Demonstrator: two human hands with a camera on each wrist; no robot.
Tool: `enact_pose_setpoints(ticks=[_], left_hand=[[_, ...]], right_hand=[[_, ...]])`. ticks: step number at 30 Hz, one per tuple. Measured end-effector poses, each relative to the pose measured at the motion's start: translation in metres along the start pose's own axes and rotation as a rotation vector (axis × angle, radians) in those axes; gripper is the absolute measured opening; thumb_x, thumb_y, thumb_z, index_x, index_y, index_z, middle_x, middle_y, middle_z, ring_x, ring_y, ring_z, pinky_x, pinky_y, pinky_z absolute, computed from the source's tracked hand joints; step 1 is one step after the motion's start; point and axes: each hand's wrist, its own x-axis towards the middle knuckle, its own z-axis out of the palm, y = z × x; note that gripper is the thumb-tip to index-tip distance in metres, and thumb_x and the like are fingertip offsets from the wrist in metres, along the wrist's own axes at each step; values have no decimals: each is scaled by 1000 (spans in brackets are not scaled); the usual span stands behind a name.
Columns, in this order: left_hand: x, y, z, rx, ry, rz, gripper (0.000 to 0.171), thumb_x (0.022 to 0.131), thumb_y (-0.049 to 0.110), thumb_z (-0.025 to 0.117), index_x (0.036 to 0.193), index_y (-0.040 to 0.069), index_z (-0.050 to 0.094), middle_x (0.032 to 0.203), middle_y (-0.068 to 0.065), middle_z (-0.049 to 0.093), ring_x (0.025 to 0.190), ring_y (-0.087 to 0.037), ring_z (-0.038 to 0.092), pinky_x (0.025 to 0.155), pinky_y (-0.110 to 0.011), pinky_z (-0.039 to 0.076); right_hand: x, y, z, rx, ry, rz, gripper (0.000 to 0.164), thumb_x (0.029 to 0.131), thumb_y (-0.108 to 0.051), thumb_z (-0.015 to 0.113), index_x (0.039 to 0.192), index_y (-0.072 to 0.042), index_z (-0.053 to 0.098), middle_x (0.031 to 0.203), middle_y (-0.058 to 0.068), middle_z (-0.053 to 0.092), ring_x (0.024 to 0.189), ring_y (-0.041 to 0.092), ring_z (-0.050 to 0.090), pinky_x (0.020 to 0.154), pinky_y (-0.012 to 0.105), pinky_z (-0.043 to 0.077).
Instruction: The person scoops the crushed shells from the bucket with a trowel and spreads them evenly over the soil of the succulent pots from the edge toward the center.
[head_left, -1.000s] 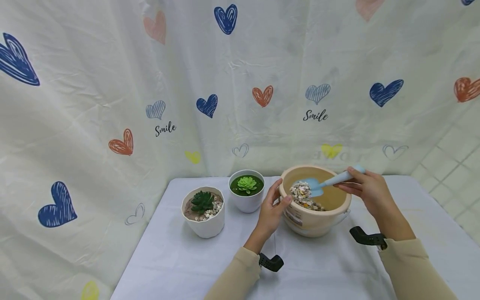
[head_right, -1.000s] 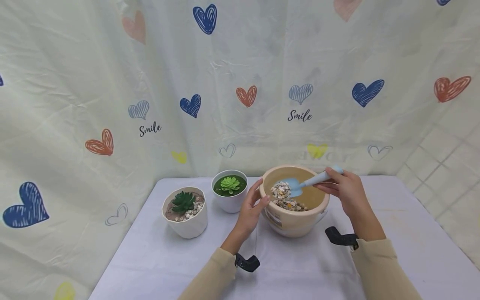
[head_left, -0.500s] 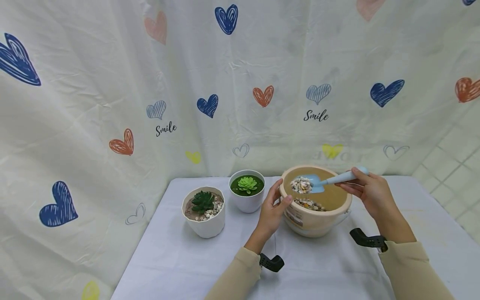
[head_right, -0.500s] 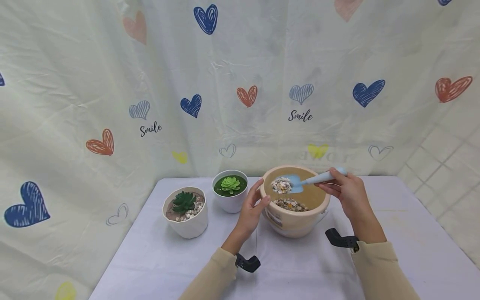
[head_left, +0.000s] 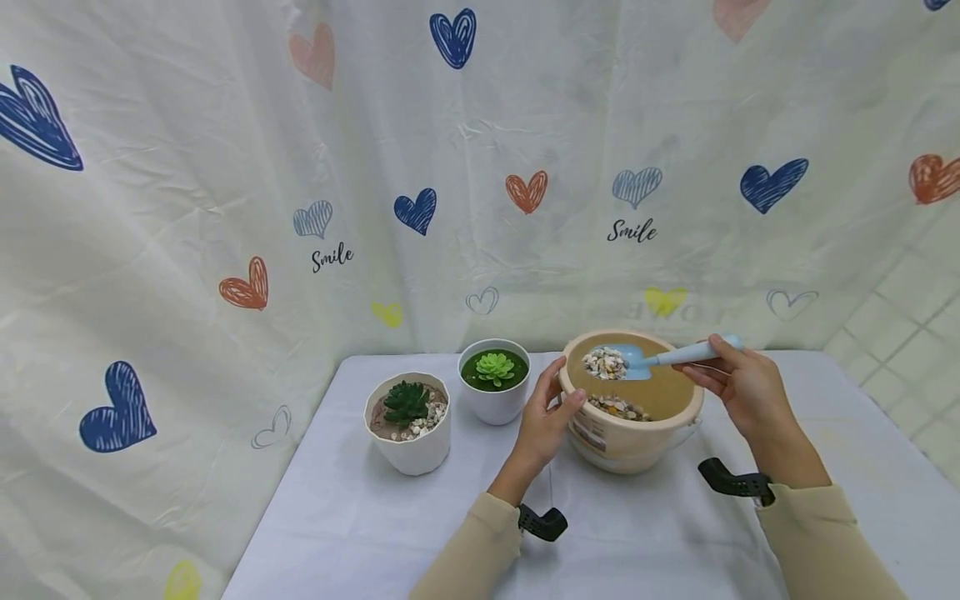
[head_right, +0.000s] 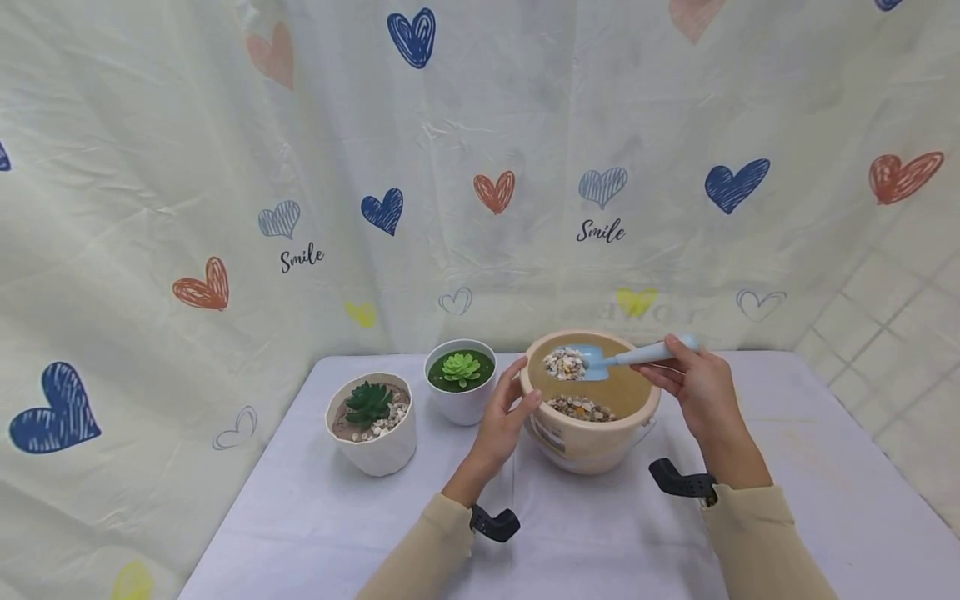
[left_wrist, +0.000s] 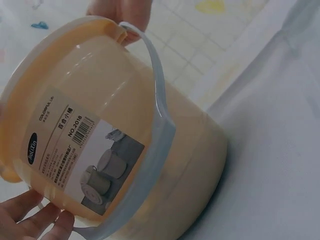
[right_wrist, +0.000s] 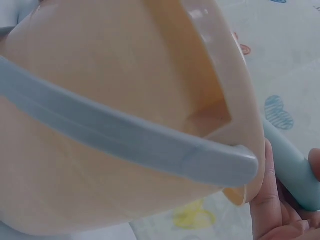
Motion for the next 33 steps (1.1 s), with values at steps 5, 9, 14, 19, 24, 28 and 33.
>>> enact_pose_setpoints(ticks=[5, 9, 14, 19, 24, 28, 33], left_hand=[[2, 9, -4, 63, -17, -3, 61, 102, 38, 61, 157, 35, 36, 156, -7, 49, 146, -24, 45, 118, -56, 37], [2, 20, -13, 120, -31, -8, 62, 100, 36, 65, 156, 30, 40, 155, -4, 50, 142, -22, 50, 111, -47, 47], [-7, 38, -33, 205, -49, -8, 59, 97, 34, 67, 152, 28, 45, 154, -3, 51, 140, -28, 52, 111, -50, 46], [-21, 63, -61, 265, -33, 57, 44, 98, 30, 67, 140, 22, 57, 141, -5, 62, 128, -27, 62, 108, -51, 49], [-34, 86, -94, 350, 68, 171, 24, 99, 29, 68, 121, 22, 67, 116, -6, 73, 107, -14, 70, 97, -39, 55], [-43, 98, -121, 393, 158, 226, 19, 99, 30, 68, 116, 20, 69, 108, -5, 74, 101, -12, 71, 92, -34, 56], [-53, 105, -155, 443, 265, 275, 19, 99, 29, 69, 115, 19, 70, 106, -5, 75, 98, -16, 71, 89, -32, 57]], right_hand=[[3, -2, 1, 50, 2, -16, 20, 101, -20, 63, 100, 0, 64, 93, 14, 79, 86, 29, 79, 76, 33, 62], [5, -6, 7, 81, 2, -30, 20, 101, -18, 63, 99, 1, 65, 92, 16, 79, 85, 30, 79, 76, 34, 62], [5, -12, 21, 62, 5, -53, 22, 100, -21, 65, 103, 1, 68, 93, 14, 79, 86, 28, 79, 76, 33, 62], [5, -15, 40, 17, 29, -57, 22, 100, -24, 65, 106, -3, 66, 92, 10, 79, 85, 25, 79, 75, 32, 62], [7, -12, 60, -6, 38, -36, 20, 102, -26, 63, 109, -7, 66, 92, 8, 78, 83, 24, 79, 76, 31, 62], [9, -7, 76, -34, 32, -26, 21, 102, -28, 62, 112, -9, 64, 92, 6, 77, 83, 23, 79, 76, 30, 61], [13, 3, 96, -56, 7, -6, 24, 103, -28, 61, 113, -7, 60, 91, 5, 77, 84, 22, 79, 77, 30, 61]])
